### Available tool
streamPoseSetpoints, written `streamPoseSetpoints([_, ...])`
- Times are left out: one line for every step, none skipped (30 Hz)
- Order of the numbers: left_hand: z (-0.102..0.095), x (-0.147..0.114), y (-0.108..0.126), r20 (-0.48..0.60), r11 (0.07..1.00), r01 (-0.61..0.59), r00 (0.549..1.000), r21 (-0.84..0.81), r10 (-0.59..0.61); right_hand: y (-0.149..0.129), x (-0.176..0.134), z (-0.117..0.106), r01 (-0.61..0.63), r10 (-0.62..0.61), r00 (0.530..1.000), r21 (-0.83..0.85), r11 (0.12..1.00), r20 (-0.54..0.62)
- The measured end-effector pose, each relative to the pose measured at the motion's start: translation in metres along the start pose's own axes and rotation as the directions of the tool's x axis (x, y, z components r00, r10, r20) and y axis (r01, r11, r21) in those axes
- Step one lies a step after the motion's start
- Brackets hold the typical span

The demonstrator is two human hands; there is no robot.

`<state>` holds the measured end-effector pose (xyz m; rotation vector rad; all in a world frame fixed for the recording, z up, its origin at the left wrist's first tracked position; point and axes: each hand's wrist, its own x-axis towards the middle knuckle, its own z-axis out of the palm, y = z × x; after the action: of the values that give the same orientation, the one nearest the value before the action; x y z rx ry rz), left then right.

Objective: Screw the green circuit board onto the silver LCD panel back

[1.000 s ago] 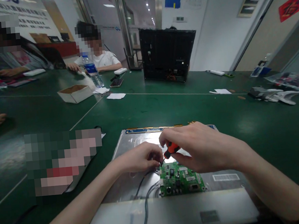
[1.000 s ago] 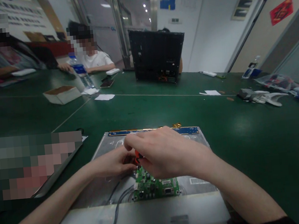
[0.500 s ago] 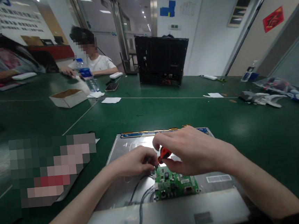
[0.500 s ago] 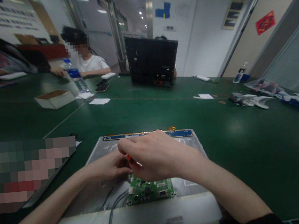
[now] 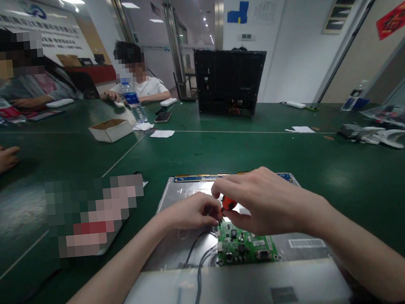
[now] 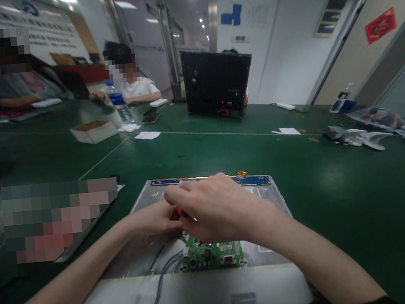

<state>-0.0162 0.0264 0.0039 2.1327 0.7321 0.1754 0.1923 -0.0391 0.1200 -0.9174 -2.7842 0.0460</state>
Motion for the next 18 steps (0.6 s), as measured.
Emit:
streamPoseSetpoints([0.0,0.0,0.001,-0.004,1.0,0.005,1.0,-0.005,-0.005,0.001,0.0,0.0,0.006,-0.006,1.0,0.012,1.0,0.005])
streamPoseSetpoints([-0.001,0.0,0.003,-0.004,1.0,0.009,1.0,-0.014,-0.009,0.001,0.0,-0.001,0.002,-0.002,1.0,0.021,1.0,0.011])
streamPoseSetpoints([-0.001,0.0,0.004,-0.001,1.0,0.011,1.0,-0.023,-0.011,0.002,0.0,-0.001,-0.011,0.011,1.0,0.022,1.0,0.018])
streamPoseSetpoints([-0.002,0.0,0.005,0.003,0.999,0.01,1.0,-0.031,-0.01,0.002,0.001,-0.002,-0.028,0.028,0.999,0.014,1.0,0.027])
streamPoseSetpoints([-0.002,0.0,0.007,0.01,0.999,0.006,1.0,-0.036,-0.005,0.003,0.001,-0.002,-0.044,0.044,0.998,-0.001,0.999,0.034])
streamPoseSetpoints([-0.002,0.0,0.007,0.015,0.999,0.0,1.0,-0.04,0.0,0.003,0.001,-0.003,-0.057,0.058,0.998,-0.021,0.998,0.037])
streamPoseSetpoints([-0.002,0.0,0.008,0.017,0.999,-0.005,1.0,-0.044,0.005,0.003,0.002,-0.003,-0.067,0.068,0.997,-0.04,0.997,0.035])
streamPoseSetpoints([-0.002,0.001,0.008,0.018,0.999,-0.007,1.0,-0.048,0.008,0.003,0.001,-0.003,-0.072,0.074,0.997,-0.052,0.996,0.032])
streamPoseSetpoints([-0.002,0.001,0.008,0.02,0.999,-0.006,1.0,-0.053,0.007,0.003,0.001,-0.003,-0.075,0.077,0.997,-0.055,0.996,0.028])
streamPoseSetpoints([-0.002,0.001,0.008,0.024,0.998,-0.003,1.0,-0.056,0.004,0.003,0.001,-0.004,-0.074,0.075,0.997,-0.049,0.996,0.027])
streamPoseSetpoints([-0.002,0.001,0.008,0.026,0.998,0.001,1.0,-0.055,0.0,0.002,0.0,-0.004,-0.068,0.07,0.997,-0.036,0.997,0.03])
streamPoseSetpoints([-0.002,0.001,0.008,0.026,0.999,0.005,1.0,-0.048,-0.003,0.002,-0.001,-0.004,-0.06,0.061,0.997,-0.021,0.998,0.036])
streamPoseSetpoints([-0.003,0.001,0.009,0.024,0.999,0.006,1.0,-0.037,-0.006,0.002,-0.002,-0.005,-0.051,0.051,0.998,-0.009,0.999,0.04])
streamPoseSetpoints([-0.003,0.001,0.009,0.021,1.0,0.007,1.0,-0.024,-0.007,0.002,-0.003,-0.004,-0.044,0.044,0.998,-0.004,0.999,0.038])
streamPoseSetpoints([-0.003,0.001,0.01,0.018,1.0,0.008,1.0,-0.013,-0.007,0.003,-0.003,-0.004,-0.042,0.042,0.999,-0.008,0.999,0.029])
streamPoseSetpoints([-0.004,0.001,0.011,0.018,1.0,0.008,1.0,-0.005,-0.008,0.003,-0.003,-0.003,-0.047,0.047,0.999,-0.02,0.999,0.016])
streamPoseSetpoints([-0.004,0.001,0.011,0.02,1.0,0.009,1.0,-0.001,-0.009,0.004,-0.003,-0.003,-0.056,0.056,0.998,-0.037,0.998,-0.001])
streamPoseSetpoints([-0.004,0.001,0.011,0.022,1.0,0.009,1.0,-0.003,-0.009,0.004,-0.002,-0.002,-0.068,0.068,0.998,-0.056,0.996,-0.014])
